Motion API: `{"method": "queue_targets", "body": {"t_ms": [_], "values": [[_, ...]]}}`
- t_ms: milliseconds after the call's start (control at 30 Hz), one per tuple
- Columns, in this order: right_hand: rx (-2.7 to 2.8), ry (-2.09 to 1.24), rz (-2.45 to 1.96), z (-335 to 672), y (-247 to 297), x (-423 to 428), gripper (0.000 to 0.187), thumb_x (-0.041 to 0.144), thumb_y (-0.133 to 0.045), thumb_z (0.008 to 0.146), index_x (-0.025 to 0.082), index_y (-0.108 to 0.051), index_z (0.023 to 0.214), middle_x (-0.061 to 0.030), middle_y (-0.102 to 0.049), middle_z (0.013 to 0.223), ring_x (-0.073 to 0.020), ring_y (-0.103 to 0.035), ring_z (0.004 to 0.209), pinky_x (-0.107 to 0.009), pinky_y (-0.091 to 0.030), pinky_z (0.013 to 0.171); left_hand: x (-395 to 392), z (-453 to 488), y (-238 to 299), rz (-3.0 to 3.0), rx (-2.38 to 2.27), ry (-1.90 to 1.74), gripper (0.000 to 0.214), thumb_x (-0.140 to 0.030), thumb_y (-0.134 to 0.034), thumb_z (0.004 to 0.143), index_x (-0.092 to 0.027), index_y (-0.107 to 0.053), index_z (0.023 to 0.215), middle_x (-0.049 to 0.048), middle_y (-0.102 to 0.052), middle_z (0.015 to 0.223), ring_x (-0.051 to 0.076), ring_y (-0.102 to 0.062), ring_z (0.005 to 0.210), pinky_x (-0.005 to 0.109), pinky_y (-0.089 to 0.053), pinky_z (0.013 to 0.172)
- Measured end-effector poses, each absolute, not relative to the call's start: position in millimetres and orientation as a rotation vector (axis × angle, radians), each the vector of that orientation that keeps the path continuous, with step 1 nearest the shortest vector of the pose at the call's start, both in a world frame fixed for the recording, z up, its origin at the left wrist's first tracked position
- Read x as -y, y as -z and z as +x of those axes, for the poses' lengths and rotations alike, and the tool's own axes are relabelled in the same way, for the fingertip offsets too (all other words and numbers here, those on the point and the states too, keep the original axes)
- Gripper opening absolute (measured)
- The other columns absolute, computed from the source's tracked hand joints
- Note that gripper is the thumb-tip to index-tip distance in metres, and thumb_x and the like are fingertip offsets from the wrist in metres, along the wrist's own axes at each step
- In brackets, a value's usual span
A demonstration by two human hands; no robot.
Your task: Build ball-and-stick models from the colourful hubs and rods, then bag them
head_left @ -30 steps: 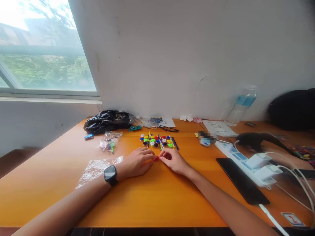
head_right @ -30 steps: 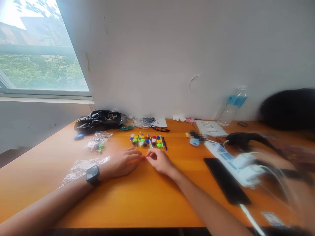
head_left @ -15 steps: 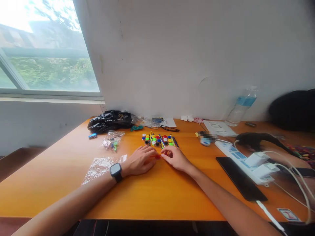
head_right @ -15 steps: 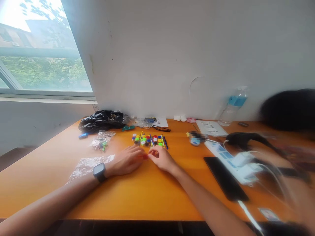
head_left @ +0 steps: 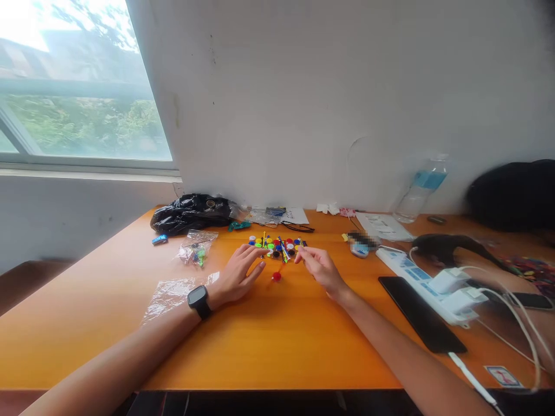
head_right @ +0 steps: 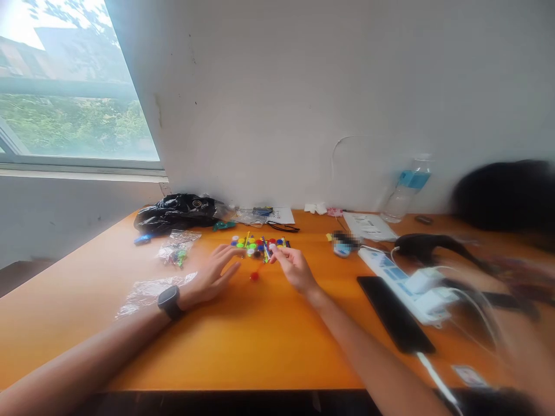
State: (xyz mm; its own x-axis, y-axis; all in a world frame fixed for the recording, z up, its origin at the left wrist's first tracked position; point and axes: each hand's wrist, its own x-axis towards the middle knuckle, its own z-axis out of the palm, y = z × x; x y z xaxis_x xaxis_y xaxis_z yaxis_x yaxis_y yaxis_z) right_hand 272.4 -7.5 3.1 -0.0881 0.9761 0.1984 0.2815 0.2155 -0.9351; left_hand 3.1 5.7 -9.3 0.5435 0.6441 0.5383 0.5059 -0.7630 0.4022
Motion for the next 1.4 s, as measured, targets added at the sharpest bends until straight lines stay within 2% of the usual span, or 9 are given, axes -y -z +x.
{"method": "queue_targets", "body": {"t_ms": [167,333,533,733,833,933,1033,1267,1400], "values": [[1.511,-0.904,-1.214,276,-2,3,0.055,0.071,-0.061,0.093,0.019,-0.067,0.076,0.0061,-0.033,0.052,-0.0109,-0.023,0.05,-0.029,-0.018,0.05,-11,2,11,2.602,-1.023,-1.07,0.031,-0.033,-0.044,0.111,-0.028,-0.061,0.137,0.0077,-0.07,0.124,0.027,-0.059,0.118,0.046,-0.05,0.104],[1.575,-0.883,-1.236,273,6,4,0.054,0.069,-0.061,0.093,0.018,-0.067,0.079,0.0048,-0.039,0.055,-0.0111,-0.028,0.051,-0.029,-0.021,0.05,-24,-5,21,2.621,-1.223,-1.121,0.029,-0.034,-0.047,0.109,-0.025,-0.06,0.134,0.0103,-0.068,0.132,0.03,-0.06,0.121,0.049,-0.052,0.104],[1.638,-0.847,-1.25,270,5,6,0.053,0.069,-0.059,0.093,0.018,-0.066,0.078,0.0016,-0.048,0.06,-0.0131,-0.038,0.054,-0.028,-0.028,0.05,-36,-14,29,2.638,-1.265,-0.949,0.036,-0.028,-0.051,0.104,-0.023,-0.061,0.138,0.0112,-0.067,0.135,0.032,-0.059,0.124,0.052,-0.052,0.106],[1.724,-0.814,-1.259,268,7,7,0.051,0.065,-0.057,0.096,0.019,-0.065,0.076,0.0013,-0.046,0.06,-0.0134,-0.039,0.054,-0.028,-0.03,0.049,-37,-15,31,2.724,-1.242,-0.866,0.038,-0.024,-0.055,0.099,-0.025,-0.066,0.136,0.0108,-0.066,0.139,0.032,-0.058,0.125,0.052,-0.052,0.106],[1.755,-0.806,-1.246,267,7,9,0.049,0.063,-0.057,0.098,0.019,-0.066,0.076,0.0015,-0.045,0.061,-0.0138,-0.039,0.056,-0.028,-0.03,0.051,-35,-14,26,2.717,-1.32,-0.887,0.028,-0.027,-0.06,0.098,-0.025,-0.069,0.124,0.0099,-0.071,0.127,0.032,-0.061,0.118,0.05,-0.053,0.1],[1.758,-0.814,-1.236,266,6,10,0.048,0.062,-0.057,0.098,0.02,-0.065,0.077,0.0018,-0.044,0.062,-0.0142,-0.04,0.056,-0.029,-0.03,0.052,-33,-14,21,2.653,-1.478,-0.923,0.009,-0.029,-0.062,0.096,-0.024,-0.068,0.099,0.0081,-0.073,0.101,0.031,-0.063,0.103,0.046,-0.054,0.088],[1.767,-0.806,-1.236,266,6,11,0.048,0.061,-0.056,0.099,0.02,-0.064,0.076,0.0023,-0.042,0.062,-0.0142,-0.038,0.056,-0.03,-0.028,0.053,-33,-14,21,2.586,-1.503,-0.898,0.009,-0.031,-0.061,0.096,-0.023,-0.064,0.092,0.0064,-0.071,0.092,0.028,-0.065,0.091,0.042,-0.053,0.079],[1.83,-0.747,-1.212,264,8,12,0.047,0.057,-0.055,0.102,0.02,-0.064,0.075,0.0019,-0.045,0.064,-0.0145,-0.037,0.059,-0.03,-0.027,0.057,-35,-12,33,2.697,-1.2,-0.895,0.035,-0.022,-0.058,0.096,-0.026,-0.066,0.129,0.0101,-0.067,0.129,0.03,-0.06,0.117,0.046,-0.053,0.099],[1.858,-0.737,-1.195,264,10,13,0.045,0.055,-0.055,0.102,0.02,-0.064,0.075,0.0016,-0.048,0.065,-0.0149,-0.039,0.06,-0.03,-0.029,0.058,-33,-11,29,2.772,-1.084,-0.808,0.036,-0.029,-0.055,0.103,-0.03,-0.065,0.138,0.0077,-0.059,0.15,0.032,-0.052,0.131,0.054,-0.047,0.112]]}}
